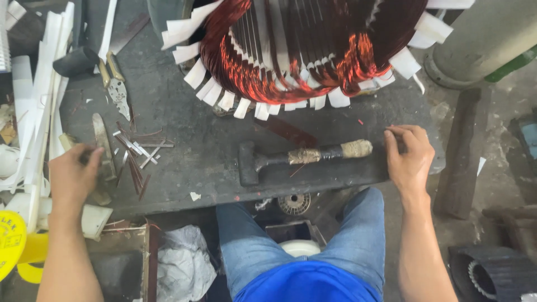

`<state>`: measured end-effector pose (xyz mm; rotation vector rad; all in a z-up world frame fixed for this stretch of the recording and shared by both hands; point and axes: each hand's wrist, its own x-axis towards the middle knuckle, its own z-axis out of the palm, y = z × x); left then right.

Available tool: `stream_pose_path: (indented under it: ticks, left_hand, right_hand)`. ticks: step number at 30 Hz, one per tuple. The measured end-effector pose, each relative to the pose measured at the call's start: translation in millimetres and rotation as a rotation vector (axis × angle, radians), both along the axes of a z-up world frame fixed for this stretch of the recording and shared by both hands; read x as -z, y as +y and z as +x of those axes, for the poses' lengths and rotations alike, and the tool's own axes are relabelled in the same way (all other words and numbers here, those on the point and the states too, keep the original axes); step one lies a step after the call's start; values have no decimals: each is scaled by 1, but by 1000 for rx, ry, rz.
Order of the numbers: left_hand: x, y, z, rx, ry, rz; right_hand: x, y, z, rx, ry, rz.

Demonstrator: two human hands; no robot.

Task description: Repairing an electric motor stator by seating copper coils and insulation using a hammer and wooden drift.

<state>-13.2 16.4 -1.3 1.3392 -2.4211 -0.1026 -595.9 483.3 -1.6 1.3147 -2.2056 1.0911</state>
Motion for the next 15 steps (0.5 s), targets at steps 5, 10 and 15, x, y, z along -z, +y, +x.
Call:
stream_pose_path:
  ticks: [5, 10, 15]
  left_hand:
    - [-80, 85, -123, 200, -320, -85]
    - [-52, 170, -274, 587, -11, -488]
    - [-29, 184, -375, 626, 270, -599]
  right_hand:
    - [-68, -45, 59, -303, -153, 119]
    - [-86, -117, 100, -519, -268, -10]
    - [-68, -141, 117, -494, -135, -137]
